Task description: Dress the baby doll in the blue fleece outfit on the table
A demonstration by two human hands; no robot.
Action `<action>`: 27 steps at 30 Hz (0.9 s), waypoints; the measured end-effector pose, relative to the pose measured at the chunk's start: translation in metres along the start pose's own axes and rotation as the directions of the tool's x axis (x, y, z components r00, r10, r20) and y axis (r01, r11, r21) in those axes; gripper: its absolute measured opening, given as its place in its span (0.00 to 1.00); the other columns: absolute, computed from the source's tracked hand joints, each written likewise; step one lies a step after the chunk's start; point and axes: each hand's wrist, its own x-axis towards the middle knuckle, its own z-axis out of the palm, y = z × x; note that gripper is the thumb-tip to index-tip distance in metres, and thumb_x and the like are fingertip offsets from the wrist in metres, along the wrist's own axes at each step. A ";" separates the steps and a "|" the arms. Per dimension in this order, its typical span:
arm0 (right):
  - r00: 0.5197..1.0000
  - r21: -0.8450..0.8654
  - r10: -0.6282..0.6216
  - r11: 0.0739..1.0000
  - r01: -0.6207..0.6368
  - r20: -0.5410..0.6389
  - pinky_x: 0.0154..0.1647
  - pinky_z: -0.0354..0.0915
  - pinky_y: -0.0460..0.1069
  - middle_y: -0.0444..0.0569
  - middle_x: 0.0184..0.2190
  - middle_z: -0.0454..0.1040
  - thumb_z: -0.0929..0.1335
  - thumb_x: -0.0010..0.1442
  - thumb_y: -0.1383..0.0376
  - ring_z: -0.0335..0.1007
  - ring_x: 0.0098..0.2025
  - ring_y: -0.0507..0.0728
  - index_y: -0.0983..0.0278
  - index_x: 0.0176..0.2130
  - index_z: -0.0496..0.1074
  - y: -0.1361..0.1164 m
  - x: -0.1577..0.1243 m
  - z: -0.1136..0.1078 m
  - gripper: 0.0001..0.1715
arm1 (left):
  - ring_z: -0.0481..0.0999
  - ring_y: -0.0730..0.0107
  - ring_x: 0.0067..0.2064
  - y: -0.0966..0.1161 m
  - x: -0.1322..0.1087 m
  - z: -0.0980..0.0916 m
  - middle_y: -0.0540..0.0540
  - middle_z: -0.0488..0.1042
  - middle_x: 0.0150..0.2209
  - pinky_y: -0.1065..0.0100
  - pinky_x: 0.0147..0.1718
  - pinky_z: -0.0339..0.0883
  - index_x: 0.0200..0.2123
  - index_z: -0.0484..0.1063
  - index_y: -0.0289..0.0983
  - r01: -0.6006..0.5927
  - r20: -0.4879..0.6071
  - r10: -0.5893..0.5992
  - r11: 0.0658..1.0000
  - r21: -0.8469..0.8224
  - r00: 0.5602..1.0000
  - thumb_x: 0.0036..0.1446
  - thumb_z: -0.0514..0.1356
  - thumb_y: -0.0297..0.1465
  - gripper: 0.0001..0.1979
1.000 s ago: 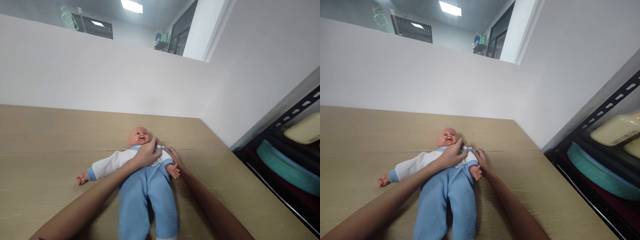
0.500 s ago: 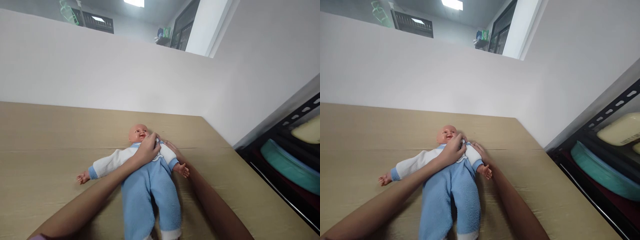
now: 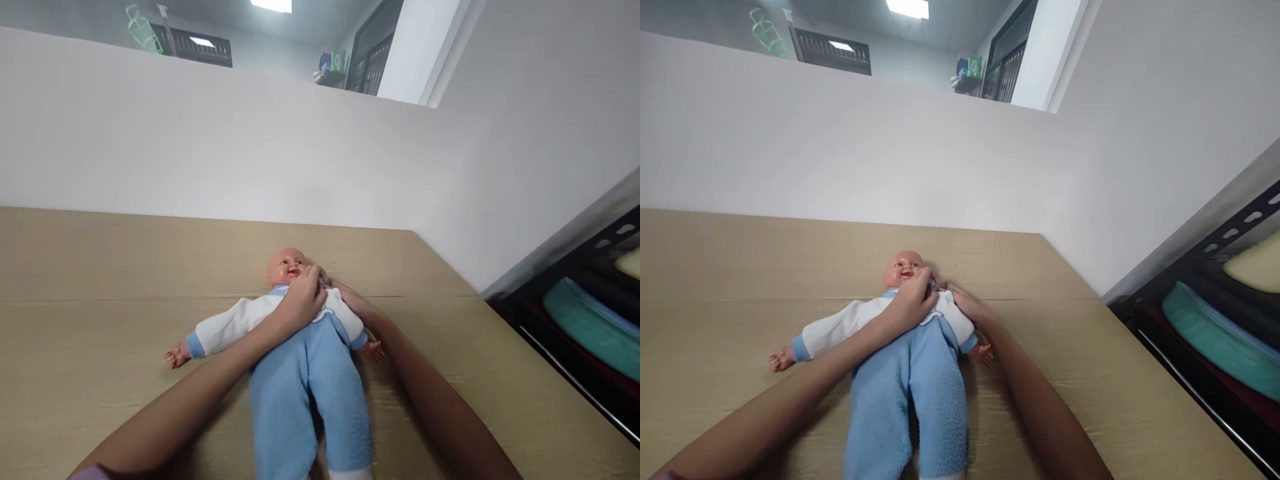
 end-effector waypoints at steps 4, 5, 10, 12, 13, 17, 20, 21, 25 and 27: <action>0.997 -0.125 0.040 0.992 -0.032 0.062 0.51 0.70 0.53 0.46 0.45 0.80 0.76 0.58 0.45 0.74 0.48 0.60 0.61 0.51 0.75 -0.023 -0.032 -0.019 0.30 | 0.77 0.55 0.45 0.001 -0.002 0.000 0.41 0.76 0.41 0.59 0.44 0.70 0.43 0.64 0.40 0.005 0.025 -0.006 0.998 0.055 1.000 0.60 0.54 0.21 0.10; 0.994 -0.201 0.052 0.979 -0.032 0.095 0.54 0.70 0.54 0.48 0.50 0.80 0.79 0.55 0.49 0.74 0.51 0.61 0.59 0.58 0.73 -0.033 -0.042 -0.024 0.37 | 0.77 0.55 0.45 0.003 -0.002 -0.001 0.41 0.76 0.41 0.59 0.45 0.70 0.43 0.64 0.40 0.006 0.031 -0.008 0.997 0.071 0.999 0.60 0.54 0.21 0.10; 0.961 -0.727 0.124 0.680 0.098 0.246 0.58 0.69 0.54 0.47 0.62 0.77 0.72 0.65 0.55 0.76 0.57 0.64 0.50 0.70 0.65 -0.090 -0.080 -0.045 0.37 | 0.75 0.50 0.47 0.015 -0.004 -0.017 0.39 0.75 0.42 0.53 0.49 0.70 0.40 0.65 0.41 0.051 0.005 -0.052 0.982 0.184 0.999 0.59 0.54 0.21 0.09; 0.961 -0.769 0.124 0.629 0.116 0.246 0.58 0.70 0.53 0.45 0.64 0.76 0.69 0.68 0.55 0.76 0.59 0.65 0.50 0.69 0.68 -0.105 -0.085 -0.053 0.33 | 0.74 0.48 0.48 0.019 -0.004 -0.026 0.38 0.75 0.42 0.50 0.51 0.69 0.40 0.66 0.40 0.070 -0.012 -0.070 0.971 0.227 0.998 0.60 0.54 0.21 0.08; 0.964 -0.784 0.134 0.612 0.103 0.232 0.57 0.71 0.53 0.45 0.64 0.76 0.68 0.67 0.56 0.76 0.60 0.65 0.51 0.69 0.68 -0.109 -0.085 -0.056 0.33 | 0.74 0.47 0.48 0.020 -0.004 -0.029 0.38 0.75 0.43 0.49 0.52 0.68 0.40 0.67 0.40 0.075 -0.011 -0.074 0.964 0.253 0.997 0.61 0.54 0.22 0.08; 0.965 -0.819 0.195 0.573 0.035 0.177 0.54 0.73 0.51 0.46 0.64 0.77 0.69 0.63 0.62 0.77 0.59 0.64 0.54 0.67 0.70 -0.110 -0.082 -0.062 0.35 | 0.73 0.45 0.52 0.021 -0.004 -0.033 0.38 0.77 0.43 0.49 0.54 0.68 0.42 0.69 0.40 0.051 0.048 -0.071 0.942 0.333 0.996 0.62 0.56 0.24 0.07; 0.963 -0.835 0.231 0.549 -0.011 0.139 0.50 0.74 0.50 0.49 0.61 0.78 0.69 0.61 0.62 0.78 0.57 0.64 0.56 0.67 0.71 -0.108 -0.080 -0.060 0.35 | 0.73 0.46 0.53 0.021 -0.005 -0.030 0.38 0.78 0.44 0.48 0.57 0.68 0.44 0.70 0.39 0.015 0.095 -0.048 0.948 0.318 0.994 0.66 0.58 0.28 0.04; 0.958 -0.842 0.262 0.538 -0.045 0.116 0.46 0.74 0.49 0.52 0.58 0.80 0.68 0.62 0.61 0.79 0.54 0.64 0.58 0.67 0.70 -0.107 -0.079 -0.060 0.35 | 0.73 0.46 0.54 0.021 -0.006 -0.029 0.38 0.79 0.45 0.47 0.58 0.68 0.44 0.71 0.39 0.003 0.101 -0.035 0.955 0.298 0.994 0.68 0.58 0.31 0.04; 0.914 -0.855 0.401 0.492 -0.162 0.058 0.30 0.70 0.49 0.55 0.46 0.83 0.67 0.63 0.58 0.80 0.38 0.61 0.63 0.65 0.70 -0.098 -0.073 -0.065 0.33 | 0.69 0.45 0.64 0.021 -0.020 -0.035 0.37 0.75 0.55 0.44 0.64 0.63 0.51 0.71 0.39 -0.027 0.084 0.016 0.991 0.133 0.996 0.72 0.57 0.41 0.13; 0.937 -0.865 0.338 0.493 -0.095 0.090 0.40 0.73 0.52 0.56 0.50 0.82 0.67 0.63 0.60 0.80 0.44 0.64 0.64 0.63 0.72 -0.084 -0.070 -0.071 0.31 | 0.67 0.47 0.67 0.020 -0.039 -0.044 0.37 0.72 0.61 0.46 0.65 0.63 0.59 0.69 0.41 -0.016 0.072 0.012 0.998 0.058 0.997 0.74 0.55 0.41 0.16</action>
